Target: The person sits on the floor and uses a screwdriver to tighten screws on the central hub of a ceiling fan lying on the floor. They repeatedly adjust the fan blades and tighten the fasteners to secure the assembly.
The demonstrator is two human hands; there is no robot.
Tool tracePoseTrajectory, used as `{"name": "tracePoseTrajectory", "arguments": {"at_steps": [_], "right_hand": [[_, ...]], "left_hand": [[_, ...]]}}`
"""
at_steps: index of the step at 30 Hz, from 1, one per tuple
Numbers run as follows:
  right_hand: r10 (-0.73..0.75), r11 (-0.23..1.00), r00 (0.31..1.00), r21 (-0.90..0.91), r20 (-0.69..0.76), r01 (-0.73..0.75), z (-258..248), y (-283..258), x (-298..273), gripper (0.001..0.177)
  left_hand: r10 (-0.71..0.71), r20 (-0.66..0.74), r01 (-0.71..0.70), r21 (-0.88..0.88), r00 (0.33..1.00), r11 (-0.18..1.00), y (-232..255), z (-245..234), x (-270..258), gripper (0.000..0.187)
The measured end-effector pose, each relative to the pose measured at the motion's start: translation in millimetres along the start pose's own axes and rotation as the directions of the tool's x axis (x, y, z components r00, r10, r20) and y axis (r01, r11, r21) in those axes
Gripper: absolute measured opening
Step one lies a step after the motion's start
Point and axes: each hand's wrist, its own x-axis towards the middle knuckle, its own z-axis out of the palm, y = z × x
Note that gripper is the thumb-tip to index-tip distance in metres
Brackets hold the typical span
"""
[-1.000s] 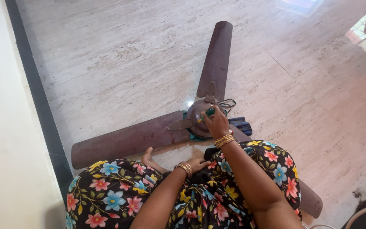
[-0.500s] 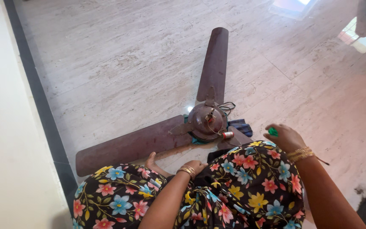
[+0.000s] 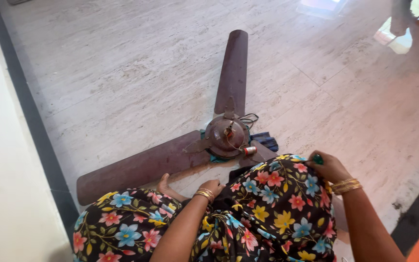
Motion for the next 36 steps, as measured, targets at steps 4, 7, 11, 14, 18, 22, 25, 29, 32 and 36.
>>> {"name": "tracePoseTrajectory", "arguments": {"at_steps": [4, 7, 11, 14, 18, 22, 25, 29, 32, 36], "right_hand": [[-0.363, 0.845, 0.926, -0.458, -0.109, 0.277, 19, -27, 42, 0.026], [-0.38, 0.736, 0.925, -0.605, 0.001, 0.303, 38, -59, 77, 0.024], [-0.574, 0.714, 0.814, -0.539, -0.084, 0.447, 66, -120, 74, 0.017], [-0.725, 0.685, 0.639, -0.362, -0.257, 0.632, 84, -182, 42, 0.025], [-0.761, 0.612, 0.53, -0.143, -0.373, 0.778, 91, -240, -3, 0.033], [-0.812, 0.51, 0.378, -0.226, -0.446, 0.83, 93, -269, -15, 0.041], [-0.784, 0.566, 0.474, -0.149, -0.401, 0.811, 107, -268, -6, 0.041], [-0.715, 0.599, 0.575, 0.077, -0.397, 0.797, 126, -253, 16, 0.035], [-0.639, 0.645, 0.715, 0.31, -0.283, 0.699, 135, -244, 27, 0.028], [-0.558, 0.644, 0.815, 0.536, -0.159, 0.546, 144, -240, 29, 0.025]], "left_hand": [[0.045, -0.179, -0.045, 0.004, 0.983, 0.999, 6, -5, 10, 0.044], [0.048, -0.354, -0.152, -0.271, 0.934, 0.951, 3, -10, 9, 0.049], [0.071, -0.319, -0.24, -0.529, 0.945, 0.814, 9, -15, 5, 0.055], [0.117, -0.179, -0.182, -0.404, 0.977, 0.897, 10, -14, 1, 0.055], [0.067, -0.028, -0.07, -0.115, 0.997, 0.991, 16, -4, -7, 0.05], [-0.02, -0.177, 0.012, -0.048, 0.984, 0.999, 11, -16, 1, 0.039], [-0.087, -0.323, 0.034, -0.166, 0.942, 0.986, 5, -20, 8, 0.039], [-0.059, -0.528, -0.023, -0.148, 0.847, 0.989, -2, -29, 17, 0.029], [-0.075, -0.543, -0.019, -0.166, 0.836, 0.986, 4, -32, 13, 0.028], [-0.095, -0.546, -0.018, -0.199, 0.832, 0.98, 14, -37, 1, 0.024]]}}
